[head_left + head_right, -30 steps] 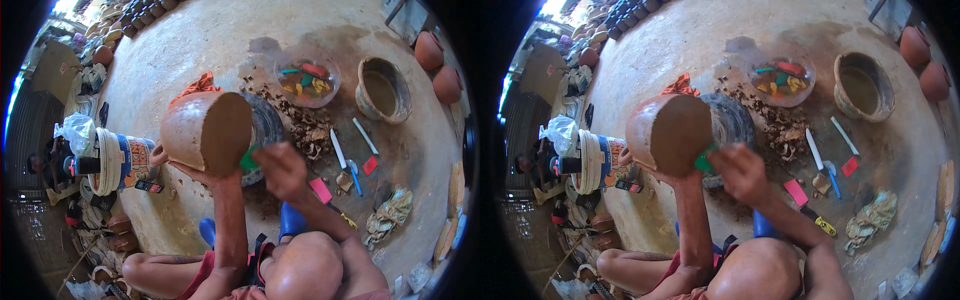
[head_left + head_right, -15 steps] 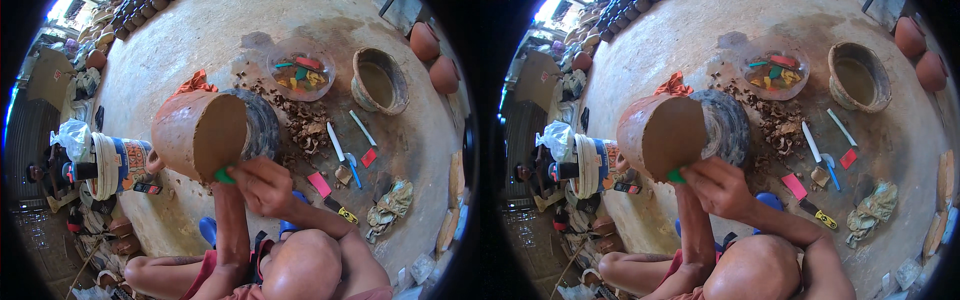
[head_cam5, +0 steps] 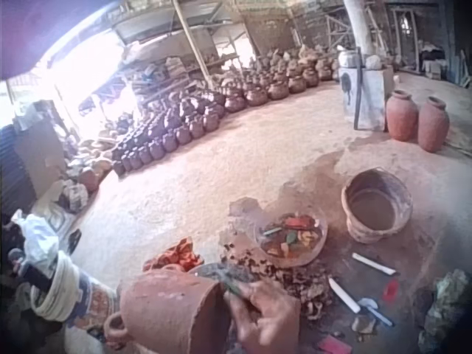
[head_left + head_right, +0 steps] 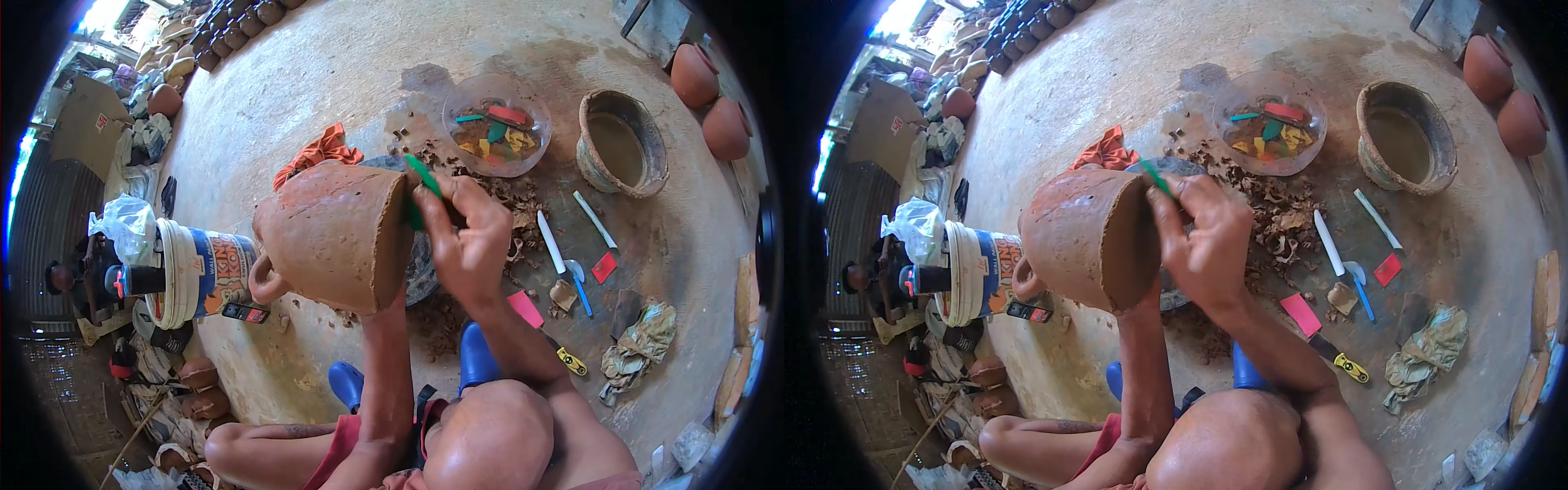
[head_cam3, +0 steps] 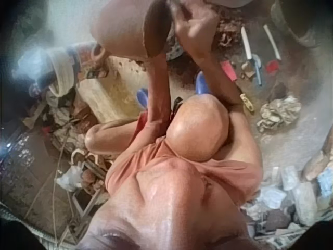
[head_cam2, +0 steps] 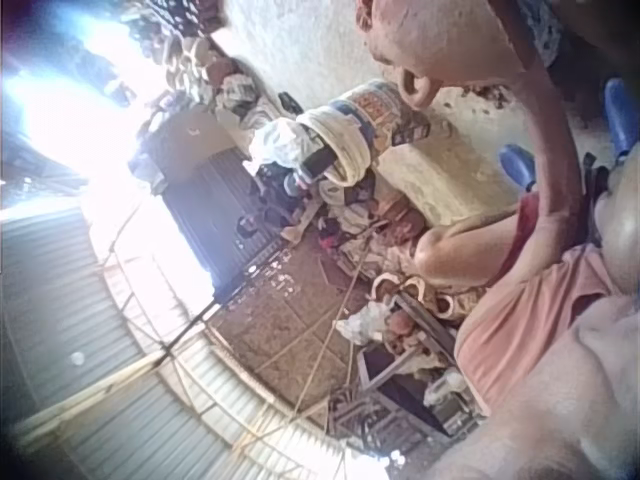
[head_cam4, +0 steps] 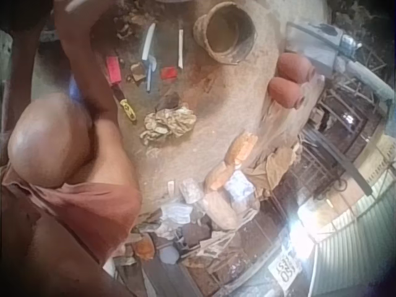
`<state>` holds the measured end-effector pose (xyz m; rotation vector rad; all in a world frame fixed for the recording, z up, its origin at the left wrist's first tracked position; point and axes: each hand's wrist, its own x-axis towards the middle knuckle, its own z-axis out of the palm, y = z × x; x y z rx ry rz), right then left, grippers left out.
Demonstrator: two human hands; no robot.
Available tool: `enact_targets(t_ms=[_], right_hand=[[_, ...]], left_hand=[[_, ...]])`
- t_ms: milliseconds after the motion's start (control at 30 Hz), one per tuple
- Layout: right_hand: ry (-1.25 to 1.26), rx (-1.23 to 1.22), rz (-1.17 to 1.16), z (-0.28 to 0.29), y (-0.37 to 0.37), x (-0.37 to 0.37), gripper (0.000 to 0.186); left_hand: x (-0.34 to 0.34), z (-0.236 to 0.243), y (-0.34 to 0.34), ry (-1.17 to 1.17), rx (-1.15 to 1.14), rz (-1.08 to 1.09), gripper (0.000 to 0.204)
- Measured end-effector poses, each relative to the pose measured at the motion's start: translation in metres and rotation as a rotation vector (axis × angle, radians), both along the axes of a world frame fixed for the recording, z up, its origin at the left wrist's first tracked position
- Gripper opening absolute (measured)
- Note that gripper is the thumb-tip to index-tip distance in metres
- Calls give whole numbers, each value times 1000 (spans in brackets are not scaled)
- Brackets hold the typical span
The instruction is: The person refines a clay pot by hand using various scraping and smoothing tools while it sits on a small turntable.
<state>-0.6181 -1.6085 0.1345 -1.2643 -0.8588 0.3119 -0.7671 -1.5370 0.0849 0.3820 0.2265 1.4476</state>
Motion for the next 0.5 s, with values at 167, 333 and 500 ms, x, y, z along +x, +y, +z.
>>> enact_targets(t_ms=[167,333,500], right_hand=[[-454,437,64,-2,-24,-11,28],[-788,347,183,-46,-55,1,37],[-890,203,83,-55,-37,51,34]], left_hand=[[2,-4,-18,80,5,-47,59],[6,-25,-39,210,-3,-95,59],[-1,-5,-27,-45,-96,-106,60]])
